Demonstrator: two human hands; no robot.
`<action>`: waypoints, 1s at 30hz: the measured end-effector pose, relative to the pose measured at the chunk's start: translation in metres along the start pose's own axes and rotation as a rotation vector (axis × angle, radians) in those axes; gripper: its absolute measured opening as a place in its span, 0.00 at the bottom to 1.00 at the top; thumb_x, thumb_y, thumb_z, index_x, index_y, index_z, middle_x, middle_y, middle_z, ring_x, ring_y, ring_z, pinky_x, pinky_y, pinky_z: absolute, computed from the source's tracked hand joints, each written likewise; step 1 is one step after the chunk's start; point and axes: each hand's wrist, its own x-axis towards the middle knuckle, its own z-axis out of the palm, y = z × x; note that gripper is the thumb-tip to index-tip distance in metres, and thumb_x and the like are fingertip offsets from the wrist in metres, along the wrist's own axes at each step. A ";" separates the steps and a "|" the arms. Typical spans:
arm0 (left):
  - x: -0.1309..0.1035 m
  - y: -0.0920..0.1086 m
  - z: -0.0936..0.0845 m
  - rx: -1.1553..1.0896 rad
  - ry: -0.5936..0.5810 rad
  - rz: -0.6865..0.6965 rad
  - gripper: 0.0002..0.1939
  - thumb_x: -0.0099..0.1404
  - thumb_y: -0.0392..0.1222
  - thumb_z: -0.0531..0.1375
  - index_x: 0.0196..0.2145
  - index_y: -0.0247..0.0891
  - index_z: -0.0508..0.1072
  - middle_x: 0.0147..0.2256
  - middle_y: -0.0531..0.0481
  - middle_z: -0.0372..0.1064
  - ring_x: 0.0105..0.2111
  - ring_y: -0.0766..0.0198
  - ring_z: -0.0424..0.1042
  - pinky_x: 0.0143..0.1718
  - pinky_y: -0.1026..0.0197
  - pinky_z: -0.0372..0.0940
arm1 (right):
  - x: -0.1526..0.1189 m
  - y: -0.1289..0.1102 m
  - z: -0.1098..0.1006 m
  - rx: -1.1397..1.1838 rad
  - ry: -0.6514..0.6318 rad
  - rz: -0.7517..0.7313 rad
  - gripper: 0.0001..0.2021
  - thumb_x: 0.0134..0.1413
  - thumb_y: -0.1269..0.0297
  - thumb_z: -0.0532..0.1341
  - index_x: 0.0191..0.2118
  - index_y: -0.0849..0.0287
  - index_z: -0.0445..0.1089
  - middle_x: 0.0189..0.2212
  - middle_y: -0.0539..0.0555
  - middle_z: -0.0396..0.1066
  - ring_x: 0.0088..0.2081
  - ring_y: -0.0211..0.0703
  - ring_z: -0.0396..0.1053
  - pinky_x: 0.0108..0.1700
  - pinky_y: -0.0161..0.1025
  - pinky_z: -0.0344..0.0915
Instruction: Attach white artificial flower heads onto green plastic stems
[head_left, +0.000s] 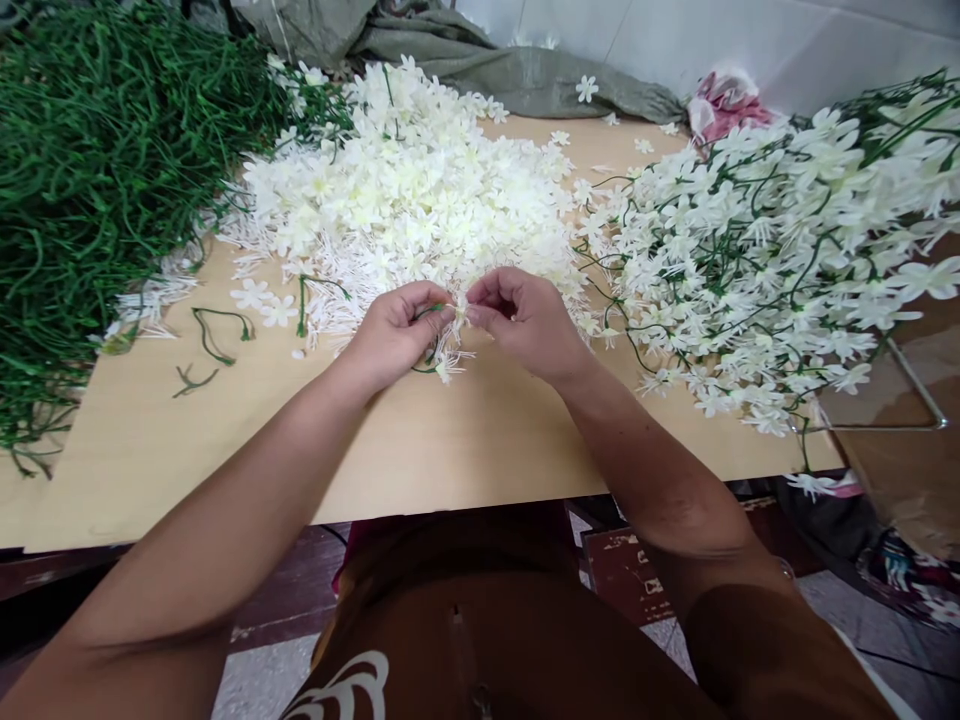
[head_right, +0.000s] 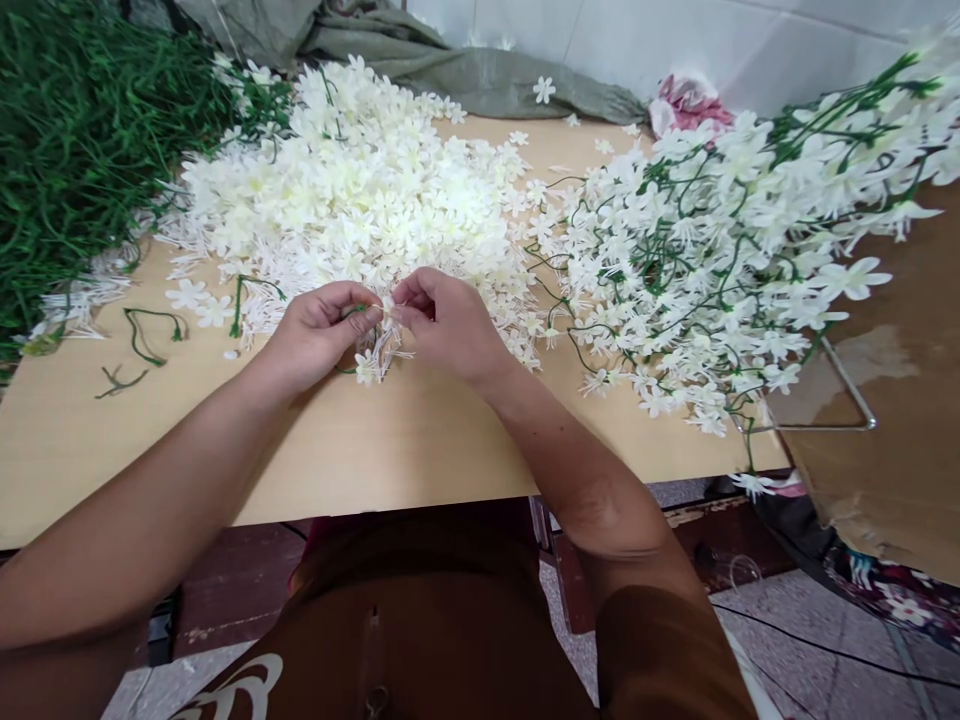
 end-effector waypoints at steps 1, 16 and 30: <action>0.000 0.000 0.000 -0.010 0.002 0.005 0.04 0.57 0.41 0.58 0.30 0.38 0.67 0.19 0.58 0.57 0.17 0.72 0.55 0.18 0.68 0.53 | -0.001 0.001 0.000 0.013 0.013 -0.009 0.05 0.48 0.70 0.62 0.33 0.58 0.66 0.24 0.45 0.64 0.28 0.33 0.62 0.33 0.36 0.63; 0.001 0.001 0.000 -0.028 0.026 -0.049 0.04 0.58 0.39 0.58 0.27 0.38 0.66 0.17 0.58 0.57 0.15 0.74 0.53 0.17 0.68 0.52 | -0.007 0.005 0.004 -0.223 0.204 -0.295 0.04 0.52 0.73 0.60 0.30 0.57 0.66 0.32 0.52 0.68 0.37 0.40 0.65 0.39 0.40 0.65; 0.000 -0.001 0.000 -0.100 0.015 -0.071 0.05 0.56 0.40 0.60 0.28 0.38 0.66 0.16 0.59 0.56 0.14 0.74 0.52 0.15 0.69 0.48 | -0.008 0.016 0.008 -0.320 0.224 -0.477 0.03 0.59 0.66 0.57 0.33 0.55 0.64 0.38 0.57 0.69 0.43 0.47 0.67 0.49 0.50 0.66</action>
